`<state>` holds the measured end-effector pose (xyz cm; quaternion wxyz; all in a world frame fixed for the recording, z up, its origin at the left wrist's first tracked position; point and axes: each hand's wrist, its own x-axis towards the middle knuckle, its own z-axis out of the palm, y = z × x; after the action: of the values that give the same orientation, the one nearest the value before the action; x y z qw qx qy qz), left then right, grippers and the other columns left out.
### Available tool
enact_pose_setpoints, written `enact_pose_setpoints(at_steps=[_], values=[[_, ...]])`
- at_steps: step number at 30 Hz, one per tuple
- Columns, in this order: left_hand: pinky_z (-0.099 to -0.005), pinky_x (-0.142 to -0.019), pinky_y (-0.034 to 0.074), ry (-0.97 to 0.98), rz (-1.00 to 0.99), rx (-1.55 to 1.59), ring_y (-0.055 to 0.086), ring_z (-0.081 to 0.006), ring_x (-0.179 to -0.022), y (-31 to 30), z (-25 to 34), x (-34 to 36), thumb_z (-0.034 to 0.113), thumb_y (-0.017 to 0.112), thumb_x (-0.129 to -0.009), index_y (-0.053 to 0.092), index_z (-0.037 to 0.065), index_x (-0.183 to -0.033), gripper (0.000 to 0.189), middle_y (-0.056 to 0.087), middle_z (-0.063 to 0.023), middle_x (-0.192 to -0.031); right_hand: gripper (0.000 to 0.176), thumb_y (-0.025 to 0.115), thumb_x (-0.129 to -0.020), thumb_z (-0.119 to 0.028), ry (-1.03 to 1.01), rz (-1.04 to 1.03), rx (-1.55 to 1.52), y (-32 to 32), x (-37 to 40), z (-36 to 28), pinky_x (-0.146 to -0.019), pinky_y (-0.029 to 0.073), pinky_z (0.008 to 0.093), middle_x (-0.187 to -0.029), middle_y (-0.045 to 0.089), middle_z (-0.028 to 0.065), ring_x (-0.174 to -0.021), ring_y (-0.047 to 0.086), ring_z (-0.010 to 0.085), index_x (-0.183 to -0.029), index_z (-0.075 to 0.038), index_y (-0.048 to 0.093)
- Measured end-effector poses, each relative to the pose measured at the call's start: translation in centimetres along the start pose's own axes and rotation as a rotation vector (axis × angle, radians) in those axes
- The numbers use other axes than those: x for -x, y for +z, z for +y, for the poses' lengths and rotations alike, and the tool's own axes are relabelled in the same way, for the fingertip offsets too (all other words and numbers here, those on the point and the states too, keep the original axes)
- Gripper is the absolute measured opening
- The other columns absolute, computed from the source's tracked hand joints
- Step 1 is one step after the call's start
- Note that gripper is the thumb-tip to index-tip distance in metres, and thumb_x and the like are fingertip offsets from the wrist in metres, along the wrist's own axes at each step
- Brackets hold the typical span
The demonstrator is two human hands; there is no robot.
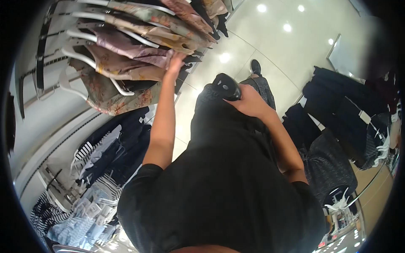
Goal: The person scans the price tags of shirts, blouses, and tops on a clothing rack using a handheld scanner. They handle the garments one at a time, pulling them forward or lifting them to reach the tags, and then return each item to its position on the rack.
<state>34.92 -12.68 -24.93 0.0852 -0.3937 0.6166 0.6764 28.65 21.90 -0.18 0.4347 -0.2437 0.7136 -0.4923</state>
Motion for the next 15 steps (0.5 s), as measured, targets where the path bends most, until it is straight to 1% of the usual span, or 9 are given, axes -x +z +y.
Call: enact_pose_setpoints(at_steps=[2, 3, 4, 6, 8, 9, 12, 13, 15], values=[[-0.0458, -0.106, 0.032, 0.114, 0.064, -0.127, 0.044, -0.0245, -0.130, -0.9, 2.8, 0.2, 0.048, 0.051, -0.091, 0.027, 0.010, -0.147, 0.072, 0.039, -0.0100, -0.145, 0.027, 0.069, -0.084, -0.015, 0.034, 0.018, -0.059, 0.0, -0.1, 0.4, -0.078, 0.048, 0.0340, -0.091, 0.068, 0.0169, -0.083, 0.064, 0.0234, -0.103, 0.004, 0.063], [-0.0455, -0.107, 0.031, 0.011, 0.032, -0.094, 0.043, -0.0240, -0.130, -1.1, 4.8, 1.1, 0.051, 0.051, -0.090, 0.027, 0.010, -0.147, 0.074, 0.039, -0.0098, -0.145, 0.028, 0.069, -0.084, -0.016, 0.059, 0.023, -0.100, 0.0, 0.0, 0.6, -0.077, 0.048, 0.0343, -0.091, 0.068, 0.0176, -0.082, 0.064, 0.0241, -0.103, 0.004, 0.062], [-0.0449, -0.107, 0.033, -0.013, 0.060, -0.109, 0.044, -0.0229, -0.130, -1.2, 5.3, 0.9, 0.052, 0.050, -0.090, 0.028, 0.010, -0.146, 0.073, 0.039, -0.0096, -0.145, 0.028, 0.069, -0.084, -0.016, 0.067, 0.032, -0.115, 0.0, 0.0, 0.8, -0.077, 0.048, 0.0343, -0.091, 0.068, 0.0176, -0.082, 0.064, 0.0241, -0.103, 0.004, 0.062], [-0.0445, -0.105, 0.036, -0.042, 0.103, -0.188, 0.046, -0.0219, -0.129, -1.4, 6.0, 0.7, 0.049, 0.045, -0.093, 0.032, 0.008, -0.144, 0.067, 0.043, -0.0088, -0.142, 0.028, 0.068, -0.084, -0.016, 0.049, 0.074, -0.135, -0.3, 0.0, 1.1, -0.077, 0.048, 0.0345, -0.089, 0.068, 0.0181, -0.082, 0.065, 0.0256, -0.103, 0.004, 0.062], [-0.0449, -0.103, 0.039, -0.141, 0.125, -0.206, 0.049, -0.0218, -0.126, -1.8, 6.1, -0.4, 0.045, 0.038, -0.097, 0.035, 0.009, -0.143, 0.058, 0.047, -0.0080, -0.141, 0.028, 0.068, -0.084, -0.016, 0.086, 0.097, -0.129, -0.9, 0.3, 1.0, -0.077, 0.049, 0.0344, -0.089, 0.068, 0.0178, -0.083, 0.065, 0.0252, -0.103, 0.005, 0.062], [-0.0450, -0.102, 0.040, -0.168, 0.155, -0.223, 0.050, -0.0212, -0.125, -1.9, 5.6, -0.7, 0.043, 0.032, -0.099, 0.038, 0.011, -0.142, 0.054, 0.047, -0.0081, -0.141, 0.028, 0.068, -0.084, -0.016, 0.117, 0.110, -0.112, -1.2, 0.5, 0.9, -0.078, 0.049, 0.0343, -0.089, 0.068, 0.0176, -0.083, 0.066, 0.0248, -0.103, 0.005, 0.062], [-0.0439, -0.101, 0.040, -0.255, 0.219, -0.155, 0.050, -0.0197, -0.124, -2.6, 1.6, -2.5, 0.045, 0.030, -0.099, 0.040, 0.013, -0.141, 0.054, 0.046, -0.0071, -0.143, 0.027, 0.068, -0.085, -0.014, 0.163, 0.143, -0.154, -2.2, 1.0, 0.8, -0.078, 0.049, 0.0335, -0.089, 0.068, 0.0171, -0.084, 0.065, 0.0229, -0.103, 0.005, 0.062], [-0.0412, -0.094, 0.044, -0.316, 0.234, -0.046, 0.050, -0.0187, -0.122, -2.9, 0.3, -3.4, 0.044, 0.042, -0.093, 0.038, 0.012, -0.140, 0.057, 0.051, -0.0050, -0.135, 0.027, 0.068, -0.085, -0.014, 0.170, 0.141, -0.156, -2.3, 1.1, 1.0, -0.078, 0.049, 0.0335, -0.089, 0.068, 0.0171, -0.084, 0.065, 0.0229, -0.103, 0.005, 0.062], [-0.0407, -0.092, 0.045, -0.312, 0.178, -0.029, 0.051, -0.0179, -0.120, -4.4, -3.1, -4.4, 0.041, 0.046, -0.092, 0.040, 0.013, -0.138, 0.054, 0.050, -0.0045, -0.136, 0.026, 0.067, -0.086, -0.012, 0.135, 0.185, -0.157, -2.5, 1.1, 1.4, -0.079, 0.048, 0.0326, -0.090, 0.068, 0.0165, -0.084, 0.065, 0.0211, -0.104, 0.005, 0.061]])
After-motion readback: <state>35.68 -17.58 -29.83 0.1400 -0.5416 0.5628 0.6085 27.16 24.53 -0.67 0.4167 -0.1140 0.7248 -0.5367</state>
